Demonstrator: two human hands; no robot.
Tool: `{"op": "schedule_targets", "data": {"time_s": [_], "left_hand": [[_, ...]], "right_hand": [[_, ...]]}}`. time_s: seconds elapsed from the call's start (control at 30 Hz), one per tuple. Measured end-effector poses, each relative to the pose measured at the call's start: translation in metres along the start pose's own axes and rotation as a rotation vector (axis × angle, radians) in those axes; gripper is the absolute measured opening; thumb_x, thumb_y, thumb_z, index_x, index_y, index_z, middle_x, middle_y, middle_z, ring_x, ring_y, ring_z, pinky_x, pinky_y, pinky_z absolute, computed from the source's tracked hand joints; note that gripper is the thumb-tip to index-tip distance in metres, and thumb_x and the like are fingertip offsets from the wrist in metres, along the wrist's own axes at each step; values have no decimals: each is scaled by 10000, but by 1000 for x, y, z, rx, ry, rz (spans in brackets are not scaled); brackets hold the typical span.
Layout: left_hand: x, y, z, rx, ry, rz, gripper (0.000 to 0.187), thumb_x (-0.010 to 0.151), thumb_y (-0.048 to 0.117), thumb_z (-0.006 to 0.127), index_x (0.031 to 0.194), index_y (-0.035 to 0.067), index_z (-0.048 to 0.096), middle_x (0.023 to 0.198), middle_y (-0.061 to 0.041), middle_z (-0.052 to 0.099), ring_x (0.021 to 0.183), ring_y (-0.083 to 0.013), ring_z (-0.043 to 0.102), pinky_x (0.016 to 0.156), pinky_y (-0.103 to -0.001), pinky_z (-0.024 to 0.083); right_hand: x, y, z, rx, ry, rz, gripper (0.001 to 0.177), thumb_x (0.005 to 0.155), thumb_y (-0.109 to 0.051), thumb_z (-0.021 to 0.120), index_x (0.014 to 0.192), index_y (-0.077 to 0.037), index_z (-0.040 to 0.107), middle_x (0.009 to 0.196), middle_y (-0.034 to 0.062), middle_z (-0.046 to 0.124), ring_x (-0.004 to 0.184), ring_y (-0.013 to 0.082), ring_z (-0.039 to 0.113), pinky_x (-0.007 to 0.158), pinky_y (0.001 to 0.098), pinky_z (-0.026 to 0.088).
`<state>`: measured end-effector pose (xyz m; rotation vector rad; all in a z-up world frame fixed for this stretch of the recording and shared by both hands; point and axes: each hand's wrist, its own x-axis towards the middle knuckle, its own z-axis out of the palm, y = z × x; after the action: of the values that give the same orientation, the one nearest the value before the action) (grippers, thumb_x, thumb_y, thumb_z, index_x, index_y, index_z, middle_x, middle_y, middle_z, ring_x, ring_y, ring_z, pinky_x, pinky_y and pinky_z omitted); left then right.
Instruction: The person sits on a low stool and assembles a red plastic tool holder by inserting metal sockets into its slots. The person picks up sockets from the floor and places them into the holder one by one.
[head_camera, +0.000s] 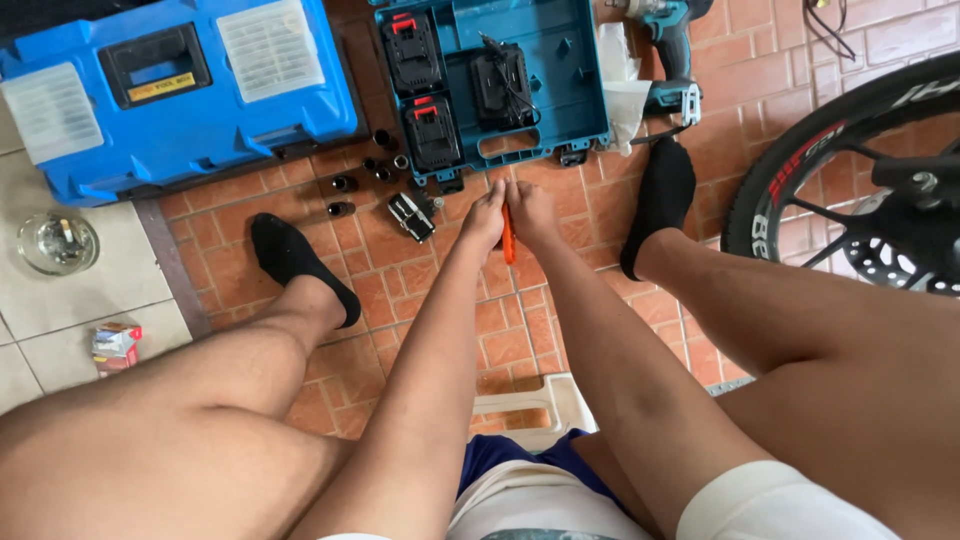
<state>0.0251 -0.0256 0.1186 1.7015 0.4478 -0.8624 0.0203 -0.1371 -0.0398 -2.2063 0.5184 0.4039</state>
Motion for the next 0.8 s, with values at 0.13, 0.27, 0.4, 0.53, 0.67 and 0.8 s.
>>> {"op": "schedule_targets", "data": {"time_s": [0.13, 0.27, 0.4, 0.53, 0.67, 0.8], "left_hand": [[56, -46, 9, 125, -9, 9, 681, 1099, 495, 255, 1354, 10, 659, 1433, -224, 614, 1426, -380, 489, 1227, -536, 334], [75, -62, 13, 115, 12, -112, 615, 1044, 443, 392, 1218, -58, 703, 1267, -252, 680, 1228, -407, 629, 937, -569, 554], [73, -64, 12, 244, 143, 106, 605, 1103, 381, 286, 1185, -64, 688, 1272, -311, 672, 1302, -429, 580, 1143, -531, 426], [55, -51, 13, 228, 46, 8, 600, 1085, 327, 235, 1254, -7, 704, 1352, -224, 666, 1360, -364, 557, 1160, -518, 416], [24, -8, 10, 294, 37, -30, 619, 1053, 375, 288, 1174, -33, 737, 1281, -237, 691, 1276, -377, 613, 1088, -525, 478], [85, -55, 40, 326, 118, -217, 639, 1031, 455, 323, 1000, 9, 780, 949, -195, 783, 928, -308, 775, 773, -495, 645]], "right_hand": [[4, 11, 13, -41, 23, 18, 535, 1064, -476, 468, 861, -83, 769, 846, 193, 760, 948, 401, 738, 835, 548, 566], [4, 41, 39, -35, 128, 55, 508, 1025, -416, 500, 753, -70, 753, 691, 185, 722, 795, 352, 761, 670, 483, 586], [17, 43, 39, 34, 90, -4, 475, 1014, -418, 562, 805, -41, 762, 760, 230, 725, 860, 415, 742, 652, 547, 560], [16, 44, 30, -92, 80, -30, 491, 1016, -463, 511, 773, -116, 759, 741, 152, 744, 874, 371, 748, 712, 523, 584], [12, 40, 23, 98, 146, 37, 486, 1001, -421, 536, 772, -58, 765, 732, 207, 716, 852, 400, 740, 673, 534, 536], [39, 108, 58, 239, 143, 53, 482, 1001, -454, 570, 774, -75, 762, 735, 171, 713, 791, 322, 726, 691, 507, 519]]}}
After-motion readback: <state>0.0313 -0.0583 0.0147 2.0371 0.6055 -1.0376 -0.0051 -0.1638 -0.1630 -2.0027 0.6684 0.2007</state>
